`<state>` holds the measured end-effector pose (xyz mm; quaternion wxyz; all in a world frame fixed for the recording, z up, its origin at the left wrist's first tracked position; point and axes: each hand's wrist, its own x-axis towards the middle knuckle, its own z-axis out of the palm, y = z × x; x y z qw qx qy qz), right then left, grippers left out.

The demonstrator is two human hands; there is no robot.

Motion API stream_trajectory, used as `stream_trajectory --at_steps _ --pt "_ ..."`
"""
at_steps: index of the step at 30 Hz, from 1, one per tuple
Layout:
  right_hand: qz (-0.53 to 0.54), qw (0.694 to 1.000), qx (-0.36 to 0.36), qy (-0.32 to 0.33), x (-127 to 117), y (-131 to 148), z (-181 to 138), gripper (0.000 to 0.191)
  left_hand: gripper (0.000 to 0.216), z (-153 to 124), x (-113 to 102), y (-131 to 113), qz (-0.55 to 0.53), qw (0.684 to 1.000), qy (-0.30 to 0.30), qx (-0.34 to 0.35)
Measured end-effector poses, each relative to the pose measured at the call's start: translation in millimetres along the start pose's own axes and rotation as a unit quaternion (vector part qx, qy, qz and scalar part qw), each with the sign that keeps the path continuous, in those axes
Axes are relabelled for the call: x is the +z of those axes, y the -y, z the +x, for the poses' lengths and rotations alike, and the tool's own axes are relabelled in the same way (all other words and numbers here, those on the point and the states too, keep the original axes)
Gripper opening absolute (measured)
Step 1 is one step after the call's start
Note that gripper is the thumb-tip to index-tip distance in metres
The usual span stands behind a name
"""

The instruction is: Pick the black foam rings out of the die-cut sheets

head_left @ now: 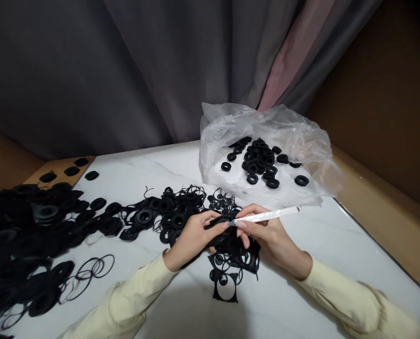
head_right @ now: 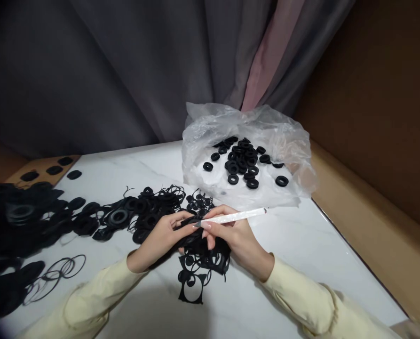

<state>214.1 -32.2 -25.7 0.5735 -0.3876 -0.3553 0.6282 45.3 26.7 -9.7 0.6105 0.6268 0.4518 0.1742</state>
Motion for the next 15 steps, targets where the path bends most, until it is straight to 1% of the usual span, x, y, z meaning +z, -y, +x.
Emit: stream_trajectory --at_steps 5,11,15 --pt "-0.009 1.000 0.001 0.005 -7.2 -1.4 1.6 0.016 0.033 -1.6 -3.7 -1.9 -0.048 0.999 0.006 -0.012" --pt "-0.010 1.000 0.008 -0.006 -8.1 -2.9 1.4 0.017 0.029 -1.8 -7.7 -4.8 -0.065 0.996 0.055 -0.016" --pt "-0.001 1.000 0.010 -0.016 -9.1 -3.4 2.7 0.016 0.028 -0.8 -8.6 -4.3 -0.074 0.995 0.069 -0.019"
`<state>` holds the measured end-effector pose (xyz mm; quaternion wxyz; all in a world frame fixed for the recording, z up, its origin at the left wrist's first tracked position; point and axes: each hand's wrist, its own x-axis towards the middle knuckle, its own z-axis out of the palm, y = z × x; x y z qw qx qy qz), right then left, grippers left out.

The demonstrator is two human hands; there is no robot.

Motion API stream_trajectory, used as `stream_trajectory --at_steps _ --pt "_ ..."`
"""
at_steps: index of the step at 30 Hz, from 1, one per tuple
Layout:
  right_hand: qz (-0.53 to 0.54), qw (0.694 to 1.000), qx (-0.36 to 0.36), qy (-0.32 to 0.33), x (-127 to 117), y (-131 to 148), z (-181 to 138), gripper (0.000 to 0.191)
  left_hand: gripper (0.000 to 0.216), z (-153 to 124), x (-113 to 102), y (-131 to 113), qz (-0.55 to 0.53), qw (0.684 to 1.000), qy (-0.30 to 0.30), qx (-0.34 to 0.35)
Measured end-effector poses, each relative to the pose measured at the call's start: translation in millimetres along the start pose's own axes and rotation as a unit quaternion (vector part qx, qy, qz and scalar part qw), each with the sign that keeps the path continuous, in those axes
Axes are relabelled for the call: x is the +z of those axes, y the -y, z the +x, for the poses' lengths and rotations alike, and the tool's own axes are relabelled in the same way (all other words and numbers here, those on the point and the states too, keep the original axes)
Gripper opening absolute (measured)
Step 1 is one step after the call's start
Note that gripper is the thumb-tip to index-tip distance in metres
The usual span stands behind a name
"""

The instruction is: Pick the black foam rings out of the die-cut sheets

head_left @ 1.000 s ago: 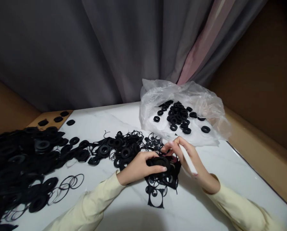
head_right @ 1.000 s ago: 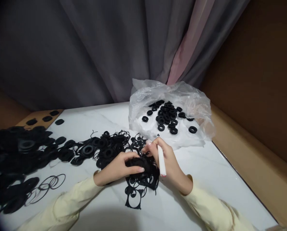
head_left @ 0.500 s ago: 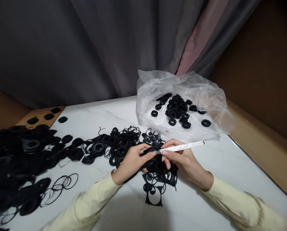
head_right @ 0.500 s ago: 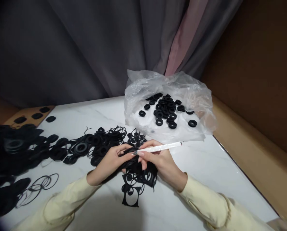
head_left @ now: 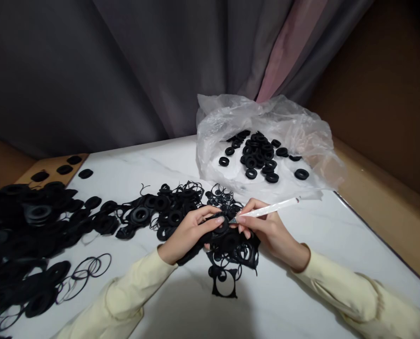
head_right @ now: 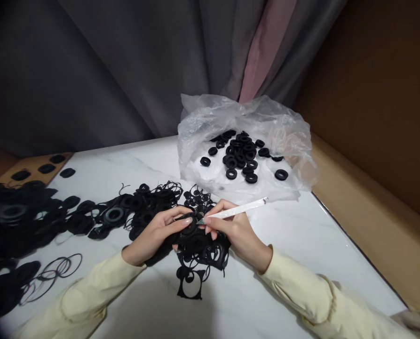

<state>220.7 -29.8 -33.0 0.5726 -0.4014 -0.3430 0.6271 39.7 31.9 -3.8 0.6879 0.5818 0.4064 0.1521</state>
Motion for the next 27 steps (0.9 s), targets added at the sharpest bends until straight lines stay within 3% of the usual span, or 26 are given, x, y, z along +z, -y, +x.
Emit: stream_trajectory --at_steps 6,14,17,20,23,27 --pt "-0.009 1.000 -0.001 -0.005 -1.6 -1.3 0.7 0.016 0.030 0.8 -0.5 1.9 -0.023 1.000 -0.010 0.005" --pt "-0.102 0.994 -0.012 -0.031 0.7 -1.0 -1.2 0.016 0.031 0.3 -1.7 3.0 -0.039 0.999 -0.005 0.006" --pt "-0.155 0.985 -0.061 -0.046 0.4 0.9 -1.2 0.015 0.029 0.1 -2.8 3.4 -0.056 0.998 -0.002 0.014" --pt "-0.152 0.984 -0.094 -0.015 0.2 4.3 -0.4 0.013 0.029 0.0 -4.1 3.8 -0.063 0.998 -0.001 0.015" --pt "-0.093 0.994 -0.046 0.029 0.2 7.2 0.2 0.012 0.030 -0.2 -4.5 4.1 -0.065 0.998 -0.002 0.016" --pt "-0.109 0.994 0.004 0.000 -0.8 7.0 1.0 0.016 0.030 -0.7 -3.6 4.7 -0.063 0.998 -0.013 0.015"
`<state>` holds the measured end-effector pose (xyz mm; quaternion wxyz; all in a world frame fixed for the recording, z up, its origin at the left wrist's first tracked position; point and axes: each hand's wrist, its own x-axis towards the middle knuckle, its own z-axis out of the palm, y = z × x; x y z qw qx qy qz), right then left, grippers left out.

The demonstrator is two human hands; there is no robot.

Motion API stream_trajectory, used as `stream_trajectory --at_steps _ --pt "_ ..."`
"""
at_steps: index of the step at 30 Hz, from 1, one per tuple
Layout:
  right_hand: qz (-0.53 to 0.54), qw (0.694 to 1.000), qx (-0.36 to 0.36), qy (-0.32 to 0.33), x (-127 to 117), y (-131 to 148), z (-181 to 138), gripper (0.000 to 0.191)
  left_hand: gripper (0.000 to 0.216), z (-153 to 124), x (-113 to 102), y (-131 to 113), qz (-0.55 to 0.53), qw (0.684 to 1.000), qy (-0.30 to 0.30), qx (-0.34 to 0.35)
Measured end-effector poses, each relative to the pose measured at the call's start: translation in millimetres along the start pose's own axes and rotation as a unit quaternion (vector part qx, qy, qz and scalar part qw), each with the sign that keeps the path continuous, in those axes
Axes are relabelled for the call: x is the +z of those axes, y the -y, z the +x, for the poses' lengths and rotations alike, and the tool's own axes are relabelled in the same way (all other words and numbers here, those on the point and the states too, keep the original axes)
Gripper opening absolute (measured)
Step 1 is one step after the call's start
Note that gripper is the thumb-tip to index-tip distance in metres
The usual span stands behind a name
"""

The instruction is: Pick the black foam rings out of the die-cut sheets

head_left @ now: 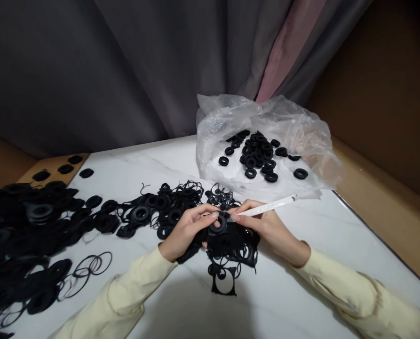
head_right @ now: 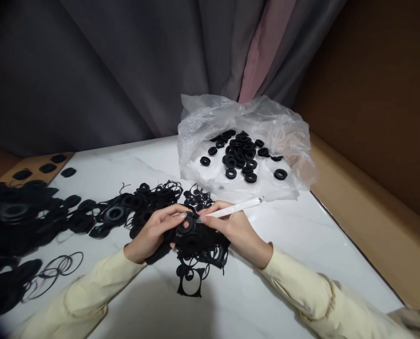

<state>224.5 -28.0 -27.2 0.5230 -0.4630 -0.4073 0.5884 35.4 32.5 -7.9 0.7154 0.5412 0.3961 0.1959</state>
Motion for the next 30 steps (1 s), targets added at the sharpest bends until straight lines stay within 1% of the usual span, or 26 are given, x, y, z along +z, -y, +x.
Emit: stream_trajectory --at_steps 2,4,9,14,21,30 --pt "-0.035 0.999 0.013 -0.014 -0.7 -0.8 0.6 0.017 0.029 -0.2 0.2 0.6 0.007 1.000 -0.005 0.000" --pt "-0.042 0.999 0.022 -0.014 -1.2 -0.7 1.0 0.015 0.029 -0.4 0.3 1.2 0.010 1.000 -0.006 0.001" --pt "0.000 0.999 0.039 -0.008 -0.5 1.1 1.1 0.013 0.027 -0.4 0.8 1.2 0.017 1.000 -0.005 0.005" --pt "0.014 0.999 0.042 -0.020 0.8 2.1 1.0 0.015 0.026 -0.2 0.9 1.8 0.013 1.000 -0.004 0.011" --pt "0.059 0.996 0.063 -0.012 1.7 7.0 0.6 0.021 0.027 -0.6 0.7 3.1 0.038 0.999 -0.011 0.027" --pt "0.004 0.998 0.052 -0.022 -0.2 0.3 0.8 0.022 0.028 -2.5 3.2 3.0 0.092 0.994 -0.024 0.045"
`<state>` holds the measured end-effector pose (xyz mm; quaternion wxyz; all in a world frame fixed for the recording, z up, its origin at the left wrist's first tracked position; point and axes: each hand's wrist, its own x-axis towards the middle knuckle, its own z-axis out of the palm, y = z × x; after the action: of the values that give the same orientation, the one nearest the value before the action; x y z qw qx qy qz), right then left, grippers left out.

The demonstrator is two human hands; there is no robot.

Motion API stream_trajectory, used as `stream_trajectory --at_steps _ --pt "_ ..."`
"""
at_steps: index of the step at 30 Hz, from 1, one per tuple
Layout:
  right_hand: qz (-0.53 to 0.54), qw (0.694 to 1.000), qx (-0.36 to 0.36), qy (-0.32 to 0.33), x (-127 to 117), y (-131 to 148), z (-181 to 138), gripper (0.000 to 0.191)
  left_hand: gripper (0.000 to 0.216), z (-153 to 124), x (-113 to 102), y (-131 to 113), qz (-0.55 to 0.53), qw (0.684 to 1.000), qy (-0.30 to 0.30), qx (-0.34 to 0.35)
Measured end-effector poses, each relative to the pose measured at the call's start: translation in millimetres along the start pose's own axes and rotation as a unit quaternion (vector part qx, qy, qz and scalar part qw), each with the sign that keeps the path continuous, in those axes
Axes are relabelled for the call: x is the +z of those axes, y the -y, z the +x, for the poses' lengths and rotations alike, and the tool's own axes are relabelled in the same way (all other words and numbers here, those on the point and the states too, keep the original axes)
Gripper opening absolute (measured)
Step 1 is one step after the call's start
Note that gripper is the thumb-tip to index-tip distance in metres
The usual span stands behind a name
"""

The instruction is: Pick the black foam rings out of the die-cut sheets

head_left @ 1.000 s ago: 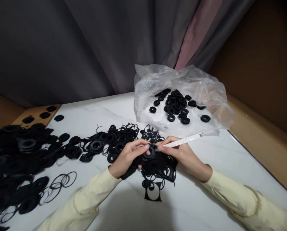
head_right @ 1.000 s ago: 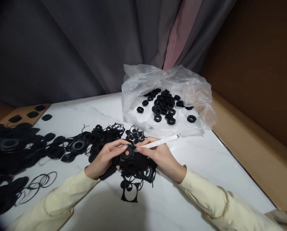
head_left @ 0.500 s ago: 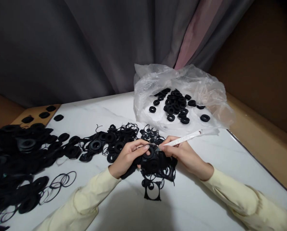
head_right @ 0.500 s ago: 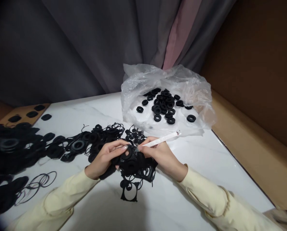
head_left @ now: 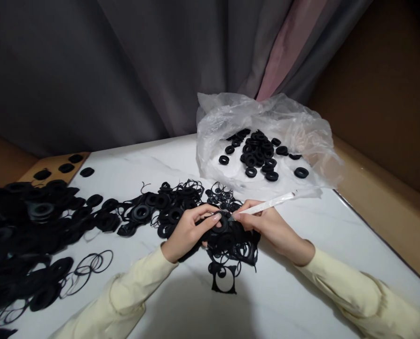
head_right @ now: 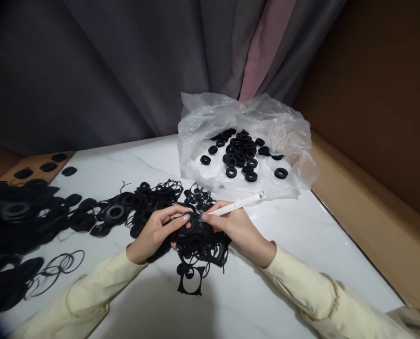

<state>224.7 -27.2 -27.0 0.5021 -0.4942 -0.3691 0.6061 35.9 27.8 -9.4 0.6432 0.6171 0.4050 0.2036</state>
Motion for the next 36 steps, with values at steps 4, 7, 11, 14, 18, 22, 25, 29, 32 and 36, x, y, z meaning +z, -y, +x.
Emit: stream_trajectory --at_steps 4,7,11,14,18,22,25,29,32,36 --pt "-0.016 1.000 -0.008 -0.009 0.0 -1.5 0.1 0.023 0.028 0.1 -0.3 0.6 0.001 1.000 0.000 0.000" --pt "-0.035 0.999 -0.009 -0.020 0.0 -1.6 -0.3 0.022 0.027 0.5 -0.6 1.0 -0.013 1.000 0.003 -0.005" --pt "-0.050 0.998 -0.008 -0.032 0.4 -0.1 -0.7 0.020 0.027 0.9 -0.6 1.2 -0.024 1.000 0.005 -0.009" --pt "-0.014 1.000 0.007 -0.026 1.1 2.3 -1.1 0.020 0.026 0.9 -0.1 1.0 -0.024 1.000 0.004 0.000" --pt "0.053 0.998 0.043 0.003 2.1 5.7 -2.0 0.024 0.027 0.6 0.8 0.0 -0.011 1.000 -0.004 0.007" --pt "0.049 0.998 0.038 0.009 2.0 7.1 -2.8 0.024 0.028 0.1 1.5 -0.2 0.010 1.000 -0.013 0.008" --pt "0.020 0.999 0.024 0.000 1.7 5.9 -3.1 0.025 0.027 -0.2 1.4 0.4 0.021 1.000 -0.015 0.011" --pt "-0.048 0.998 -0.003 -0.027 1.5 2.3 -3.3 0.024 0.027 -0.1 1.0 0.8 0.038 0.999 -0.018 0.016" --pt "-0.081 0.996 -0.011 -0.037 1.3 0.2 -3.5 0.023 0.026 -0.1 1.0 0.9 0.043 0.999 -0.014 0.016" --pt "-0.103 0.994 -0.013 -0.047 1.6 0.6 -4.9 0.022 0.027 -0.4 2.1 0.8 0.057 0.998 -0.012 0.020"
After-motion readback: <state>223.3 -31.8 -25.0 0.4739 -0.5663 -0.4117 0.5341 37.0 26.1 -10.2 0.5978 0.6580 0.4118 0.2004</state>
